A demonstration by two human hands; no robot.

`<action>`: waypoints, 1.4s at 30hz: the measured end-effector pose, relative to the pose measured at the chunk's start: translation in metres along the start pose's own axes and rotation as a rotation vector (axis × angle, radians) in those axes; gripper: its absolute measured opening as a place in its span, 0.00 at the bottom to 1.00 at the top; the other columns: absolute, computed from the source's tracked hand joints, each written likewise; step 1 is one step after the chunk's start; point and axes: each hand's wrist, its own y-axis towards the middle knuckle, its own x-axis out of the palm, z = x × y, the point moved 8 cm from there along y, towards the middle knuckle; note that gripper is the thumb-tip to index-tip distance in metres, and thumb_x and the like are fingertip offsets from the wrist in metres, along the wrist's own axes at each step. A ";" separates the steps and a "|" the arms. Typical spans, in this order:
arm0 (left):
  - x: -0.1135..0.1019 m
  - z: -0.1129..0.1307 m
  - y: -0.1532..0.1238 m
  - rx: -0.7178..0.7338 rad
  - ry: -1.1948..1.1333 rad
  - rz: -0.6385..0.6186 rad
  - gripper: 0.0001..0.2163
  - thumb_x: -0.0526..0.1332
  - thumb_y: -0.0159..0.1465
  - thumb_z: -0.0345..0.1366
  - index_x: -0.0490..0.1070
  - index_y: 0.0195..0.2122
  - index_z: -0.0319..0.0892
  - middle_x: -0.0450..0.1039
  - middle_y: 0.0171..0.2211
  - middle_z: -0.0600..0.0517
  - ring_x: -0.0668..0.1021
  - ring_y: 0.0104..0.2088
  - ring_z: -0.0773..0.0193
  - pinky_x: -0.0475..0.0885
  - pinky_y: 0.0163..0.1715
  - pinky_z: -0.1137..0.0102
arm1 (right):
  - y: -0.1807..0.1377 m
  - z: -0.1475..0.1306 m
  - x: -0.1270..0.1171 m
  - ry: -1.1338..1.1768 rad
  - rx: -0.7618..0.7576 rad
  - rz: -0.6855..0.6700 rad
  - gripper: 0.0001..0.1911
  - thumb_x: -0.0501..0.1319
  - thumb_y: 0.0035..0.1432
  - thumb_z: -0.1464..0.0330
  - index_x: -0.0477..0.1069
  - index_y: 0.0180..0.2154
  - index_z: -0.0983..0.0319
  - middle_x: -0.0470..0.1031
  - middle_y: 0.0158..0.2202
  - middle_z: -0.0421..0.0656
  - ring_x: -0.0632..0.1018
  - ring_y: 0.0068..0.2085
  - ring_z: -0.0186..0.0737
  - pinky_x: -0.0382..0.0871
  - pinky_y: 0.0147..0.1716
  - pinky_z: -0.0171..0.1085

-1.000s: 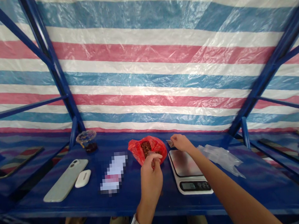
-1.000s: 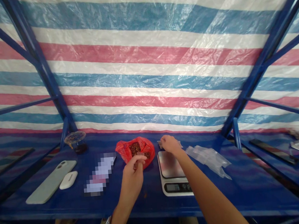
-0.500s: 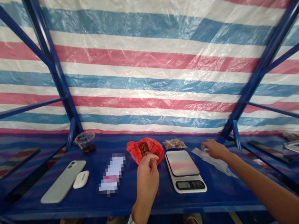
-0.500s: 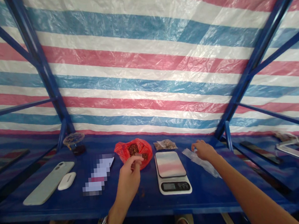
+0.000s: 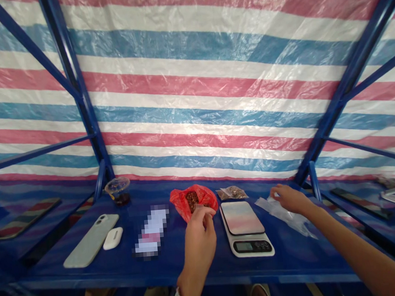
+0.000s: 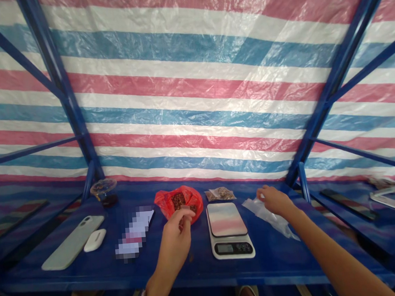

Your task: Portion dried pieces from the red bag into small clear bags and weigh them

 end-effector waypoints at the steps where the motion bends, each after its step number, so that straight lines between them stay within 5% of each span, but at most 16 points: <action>1: -0.002 0.001 0.000 0.011 0.006 -0.013 0.11 0.55 0.69 0.33 0.78 0.38 0.46 0.81 0.38 0.49 0.80 0.37 0.58 0.72 0.40 0.67 | -0.004 -0.010 -0.010 0.052 -0.038 0.040 0.13 0.55 0.64 0.74 0.79 0.40 0.59 0.78 0.48 0.51 0.78 0.51 0.50 0.68 0.53 0.43; 5: -0.006 -0.003 -0.002 0.000 -0.042 -0.055 0.09 0.63 0.67 0.40 0.79 0.46 0.47 0.80 0.43 0.47 0.80 0.39 0.58 0.74 0.43 0.65 | -0.041 -0.089 -0.053 0.453 -0.296 0.220 0.10 0.57 0.66 0.65 0.78 0.40 0.56 0.78 0.48 0.47 0.77 0.51 0.49 0.68 0.55 0.45; 8: 0.006 -0.010 -0.008 -0.070 -0.175 -0.145 0.27 0.73 0.57 0.41 0.74 0.58 0.46 0.77 0.55 0.43 0.78 0.54 0.51 0.73 0.53 0.60 | -0.075 -0.162 -0.069 0.714 -0.426 0.268 0.08 0.61 0.65 0.64 0.79 0.35 0.55 0.76 0.50 0.45 0.77 0.53 0.50 0.67 0.57 0.47; 11: 0.024 -0.015 -0.015 -0.143 -0.357 -0.293 0.40 0.78 0.51 0.42 0.67 0.65 0.46 0.71 0.63 0.40 0.74 0.61 0.47 0.71 0.58 0.57 | -0.096 -0.228 -0.069 0.840 -0.551 0.199 0.08 0.62 0.63 0.71 0.79 0.34 0.54 0.75 0.47 0.43 0.77 0.50 0.46 0.69 0.53 0.44; 13: 0.033 -0.018 -0.017 -0.186 -0.478 -0.394 0.35 0.77 0.53 0.44 0.70 0.61 0.44 0.75 0.59 0.40 0.77 0.58 0.48 0.72 0.57 0.58 | -0.101 -0.254 -0.066 0.892 -0.597 0.129 0.10 0.61 0.62 0.74 0.79 0.34 0.55 0.73 0.44 0.43 0.77 0.46 0.43 0.71 0.47 0.40; 18: 0.023 -0.048 -0.009 -0.295 -0.516 -0.422 0.20 0.74 0.55 0.47 0.77 0.43 0.39 0.82 0.44 0.45 0.81 0.46 0.54 0.72 0.50 0.63 | -0.088 -0.265 -0.059 0.856 -0.606 0.028 0.08 0.61 0.63 0.74 0.78 0.35 0.58 0.74 0.42 0.43 0.76 0.43 0.40 0.69 0.45 0.38; 22: -0.014 -0.085 0.006 -0.323 -0.284 -0.166 0.16 0.71 0.55 0.45 0.75 0.37 0.38 0.81 0.36 0.46 0.81 0.37 0.56 0.73 0.41 0.64 | -0.057 -0.269 -0.045 0.750 -0.568 0.063 0.12 0.59 0.65 0.73 0.78 0.46 0.58 0.79 0.45 0.45 0.78 0.43 0.42 0.70 0.44 0.39; 26: -0.038 -0.094 0.016 -0.295 -0.090 0.037 0.13 0.65 0.60 0.45 0.74 0.37 0.40 0.79 0.34 0.48 0.79 0.35 0.57 0.71 0.39 0.64 | -0.020 -0.297 -0.014 0.527 -0.588 0.089 0.14 0.58 0.63 0.76 0.79 0.46 0.61 0.82 0.47 0.48 0.79 0.49 0.47 0.69 0.52 0.43; 31: -0.033 -0.090 0.019 -0.291 0.045 0.072 0.08 0.66 0.59 0.38 0.76 0.36 0.40 0.78 0.34 0.47 0.79 0.35 0.56 0.71 0.38 0.65 | 0.008 -0.317 0.009 0.237 -0.573 0.067 0.13 0.63 0.60 0.74 0.80 0.46 0.60 0.82 0.47 0.49 0.77 0.53 0.50 0.66 0.57 0.44; 37: -0.027 -0.105 0.030 -0.363 0.036 0.070 0.05 0.64 0.62 0.36 0.76 0.35 0.39 0.80 0.32 0.47 0.80 0.33 0.57 0.69 0.34 0.67 | 0.018 -0.326 -0.019 -0.088 -0.612 0.208 0.18 0.61 0.63 0.72 0.75 0.54 0.63 0.76 0.58 0.51 0.69 0.61 0.52 0.60 0.61 0.45; 42: -0.031 -0.111 0.039 -0.396 -0.005 0.166 0.06 0.63 0.62 0.34 0.76 0.38 0.38 0.82 0.35 0.45 0.82 0.36 0.54 0.71 0.37 0.66 | 0.038 -0.324 -0.013 -0.261 -0.622 0.112 0.18 0.65 0.57 0.74 0.78 0.50 0.68 0.81 0.47 0.56 0.73 0.56 0.55 0.58 0.60 0.47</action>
